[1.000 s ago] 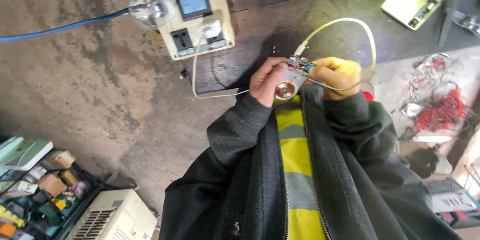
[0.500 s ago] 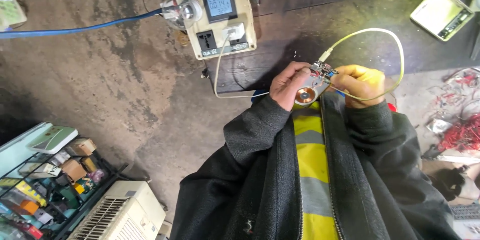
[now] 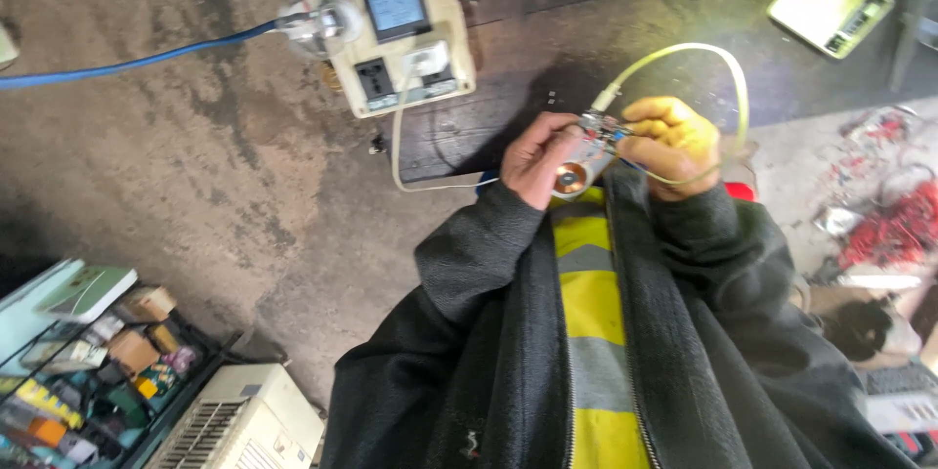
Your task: Testing a circuit board by connecting it to a battery and checking for functionality at a repair bench.
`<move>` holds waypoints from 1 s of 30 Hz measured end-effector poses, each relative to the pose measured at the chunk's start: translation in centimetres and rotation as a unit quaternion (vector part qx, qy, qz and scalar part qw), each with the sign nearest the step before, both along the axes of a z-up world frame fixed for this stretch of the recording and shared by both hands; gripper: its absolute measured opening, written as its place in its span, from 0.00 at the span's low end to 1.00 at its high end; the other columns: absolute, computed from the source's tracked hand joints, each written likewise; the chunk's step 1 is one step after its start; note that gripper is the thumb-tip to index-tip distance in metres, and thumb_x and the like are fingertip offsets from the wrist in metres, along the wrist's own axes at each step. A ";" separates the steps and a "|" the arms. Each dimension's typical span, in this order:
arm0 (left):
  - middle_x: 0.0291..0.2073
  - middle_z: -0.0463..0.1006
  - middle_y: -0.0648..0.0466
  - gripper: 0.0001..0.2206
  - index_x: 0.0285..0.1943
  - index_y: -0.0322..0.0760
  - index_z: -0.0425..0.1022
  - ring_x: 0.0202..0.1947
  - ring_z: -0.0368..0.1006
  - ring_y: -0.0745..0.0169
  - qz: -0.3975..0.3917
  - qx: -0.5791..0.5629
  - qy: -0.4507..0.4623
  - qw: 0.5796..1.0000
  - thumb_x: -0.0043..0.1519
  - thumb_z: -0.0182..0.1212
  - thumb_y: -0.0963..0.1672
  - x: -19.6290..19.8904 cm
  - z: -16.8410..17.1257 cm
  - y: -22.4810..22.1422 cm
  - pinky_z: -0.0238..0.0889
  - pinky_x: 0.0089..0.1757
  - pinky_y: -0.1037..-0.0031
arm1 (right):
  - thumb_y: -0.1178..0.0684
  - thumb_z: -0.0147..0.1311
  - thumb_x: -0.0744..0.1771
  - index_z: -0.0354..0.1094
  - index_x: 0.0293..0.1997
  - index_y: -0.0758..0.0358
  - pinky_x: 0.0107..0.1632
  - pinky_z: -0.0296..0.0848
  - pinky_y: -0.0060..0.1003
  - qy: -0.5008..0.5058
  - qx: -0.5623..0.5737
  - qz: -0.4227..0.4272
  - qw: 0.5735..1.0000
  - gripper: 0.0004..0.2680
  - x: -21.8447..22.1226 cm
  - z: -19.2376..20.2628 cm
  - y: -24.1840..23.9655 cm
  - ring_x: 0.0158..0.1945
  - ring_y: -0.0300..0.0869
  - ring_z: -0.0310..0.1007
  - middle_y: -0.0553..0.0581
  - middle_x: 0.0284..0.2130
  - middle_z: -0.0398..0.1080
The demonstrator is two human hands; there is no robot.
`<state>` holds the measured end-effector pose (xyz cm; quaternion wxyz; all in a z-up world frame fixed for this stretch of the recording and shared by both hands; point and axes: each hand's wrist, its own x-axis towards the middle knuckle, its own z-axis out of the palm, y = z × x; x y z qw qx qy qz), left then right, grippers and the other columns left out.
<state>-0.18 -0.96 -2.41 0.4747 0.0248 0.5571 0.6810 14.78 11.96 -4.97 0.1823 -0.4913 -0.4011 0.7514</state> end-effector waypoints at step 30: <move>0.27 0.75 0.56 0.06 0.43 0.37 0.81 0.35 0.68 0.73 -0.090 -0.045 0.093 0.991 0.67 0.60 0.44 -2.9 1.1 2.6 0.70 0.45 0.76 | 0.74 0.61 0.56 0.71 0.40 0.78 0.30 0.81 0.31 -0.007 0.095 -0.156 0.983 0.12 -2.9 0.8 -1.9 0.26 0.41 0.78 0.66 0.24 0.74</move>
